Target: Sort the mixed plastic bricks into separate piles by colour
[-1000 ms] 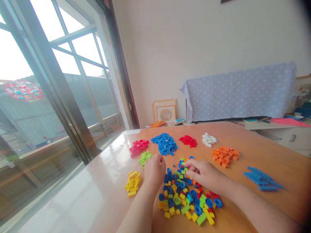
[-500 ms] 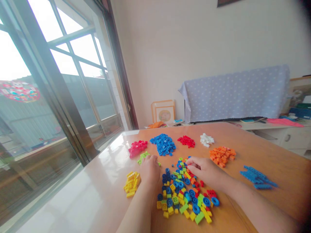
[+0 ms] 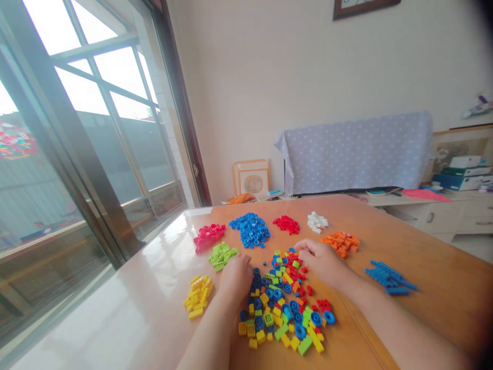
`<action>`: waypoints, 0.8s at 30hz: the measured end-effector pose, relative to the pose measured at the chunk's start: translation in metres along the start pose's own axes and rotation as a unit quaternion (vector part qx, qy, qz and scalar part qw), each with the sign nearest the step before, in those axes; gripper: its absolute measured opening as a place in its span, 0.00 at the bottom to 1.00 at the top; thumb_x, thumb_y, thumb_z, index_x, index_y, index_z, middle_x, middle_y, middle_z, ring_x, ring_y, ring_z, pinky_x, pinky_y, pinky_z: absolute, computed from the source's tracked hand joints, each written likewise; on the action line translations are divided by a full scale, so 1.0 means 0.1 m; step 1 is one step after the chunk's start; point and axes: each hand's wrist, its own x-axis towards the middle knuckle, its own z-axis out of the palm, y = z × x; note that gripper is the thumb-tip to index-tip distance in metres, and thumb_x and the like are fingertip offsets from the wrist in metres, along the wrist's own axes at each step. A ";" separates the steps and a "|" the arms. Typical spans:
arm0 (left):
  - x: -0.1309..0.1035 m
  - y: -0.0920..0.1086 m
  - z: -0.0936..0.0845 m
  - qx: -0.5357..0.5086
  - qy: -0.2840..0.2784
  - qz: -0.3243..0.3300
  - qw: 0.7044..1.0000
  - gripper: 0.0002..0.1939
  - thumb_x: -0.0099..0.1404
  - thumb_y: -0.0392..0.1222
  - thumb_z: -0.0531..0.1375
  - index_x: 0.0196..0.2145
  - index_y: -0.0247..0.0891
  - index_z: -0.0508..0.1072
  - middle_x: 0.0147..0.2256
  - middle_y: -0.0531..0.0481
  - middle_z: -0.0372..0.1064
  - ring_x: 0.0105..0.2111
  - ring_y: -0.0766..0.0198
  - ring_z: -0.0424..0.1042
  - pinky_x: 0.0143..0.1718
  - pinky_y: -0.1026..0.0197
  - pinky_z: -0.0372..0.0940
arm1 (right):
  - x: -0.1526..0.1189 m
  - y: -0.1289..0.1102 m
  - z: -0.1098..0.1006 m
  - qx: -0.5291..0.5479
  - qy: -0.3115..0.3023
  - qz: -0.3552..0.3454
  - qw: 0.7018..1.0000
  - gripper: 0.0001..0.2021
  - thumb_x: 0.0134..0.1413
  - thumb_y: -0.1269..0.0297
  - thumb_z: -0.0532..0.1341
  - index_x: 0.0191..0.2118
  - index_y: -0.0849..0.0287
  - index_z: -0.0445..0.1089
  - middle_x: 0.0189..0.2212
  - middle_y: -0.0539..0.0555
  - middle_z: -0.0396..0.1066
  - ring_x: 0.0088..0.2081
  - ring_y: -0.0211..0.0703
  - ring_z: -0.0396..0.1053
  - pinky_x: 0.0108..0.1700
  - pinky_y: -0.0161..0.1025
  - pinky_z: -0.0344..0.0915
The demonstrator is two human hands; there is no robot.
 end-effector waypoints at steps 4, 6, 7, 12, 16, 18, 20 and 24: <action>0.02 -0.04 0.04 0.003 0.047 -0.017 0.999 0.14 0.67 0.38 0.51 0.40 0.41 0.76 0.41 0.44 0.75 0.43 0.58 0.73 0.40 0.63 0.61 | 0.05 0.07 -0.03 -0.003 0.030 0.023 0.999 0.17 0.53 0.58 0.54 0.45 0.59 0.72 0.26 0.48 0.70 0.30 0.41 0.67 0.34 0.36 0.62; 0.02 -0.05 0.06 -0.013 0.065 -0.014 0.998 0.15 0.67 0.39 0.51 0.44 0.42 0.75 0.43 0.44 0.75 0.44 0.58 0.72 0.42 0.63 0.61 | 0.06 0.08 -0.03 -0.007 0.031 0.026 0.999 0.17 0.53 0.59 0.54 0.44 0.59 0.72 0.26 0.48 0.70 0.30 0.41 0.67 0.34 0.35 0.62; 0.02 -0.04 0.07 -0.022 0.067 -0.008 0.997 0.15 0.68 0.39 0.50 0.44 0.42 0.75 0.42 0.45 0.75 0.44 0.58 0.72 0.42 0.63 0.61 | 0.06 0.08 -0.03 -0.010 0.027 0.026 0.999 0.16 0.53 0.59 0.54 0.43 0.59 0.72 0.26 0.48 0.70 0.30 0.40 0.67 0.33 0.35 0.61; 0.00 0.04 0.05 -0.062 0.028 0.014 0.998 0.15 0.69 0.39 0.50 0.43 0.43 0.76 0.43 0.46 0.75 0.45 0.59 0.72 0.44 0.64 0.61 | -0.05 -0.07 0.06 -0.010 -0.075 -0.005 0.997 0.12 0.54 0.61 0.55 0.37 0.59 0.73 0.25 0.47 0.69 0.28 0.37 0.64 0.31 0.33 0.58; 0.00 0.11 0.05 -0.095 -0.005 0.027 0.995 0.15 0.68 0.38 0.50 0.43 0.41 0.76 0.42 0.46 0.76 0.44 0.60 0.73 0.43 0.64 0.62 | -0.16 -0.23 0.10 -0.022 -0.145 -0.055 0.988 0.09 0.54 0.64 0.56 0.35 0.58 0.73 0.25 0.47 0.69 0.29 0.36 0.64 0.30 0.31 0.57; 0.00 0.12 0.07 -0.116 -0.009 0.032 0.993 0.15 0.68 0.37 0.51 0.43 0.40 0.76 0.42 0.46 0.77 0.44 0.60 0.74 0.44 0.64 0.62 | -0.18 -0.26 0.08 -0.030 -0.151 -0.055 0.987 0.09 0.53 0.65 0.56 0.34 0.58 0.73 0.25 0.47 0.69 0.29 0.36 0.64 0.29 0.31 0.56; 0.00 0.12 0.09 -0.138 -0.009 0.035 0.990 0.15 0.67 0.36 0.51 0.44 0.39 0.76 0.43 0.46 0.77 0.45 0.60 0.74 0.46 0.64 0.63 | -0.17 -0.23 0.05 -0.037 -0.153 -0.043 0.987 0.08 0.52 0.66 0.56 0.34 0.59 0.73 0.24 0.47 0.69 0.27 0.36 0.63 0.28 0.31 0.55; 0.01 0.11 0.13 -0.173 -0.010 0.046 0.984 0.15 0.67 0.37 0.52 0.45 0.39 0.77 0.44 0.46 0.77 0.46 0.59 0.74 0.46 0.64 0.64 | -0.15 -0.16 0.01 -0.042 -0.179 -0.025 0.983 0.06 0.51 0.67 0.58 0.33 0.59 0.71 0.22 0.46 0.67 0.25 0.34 0.61 0.27 0.30 0.53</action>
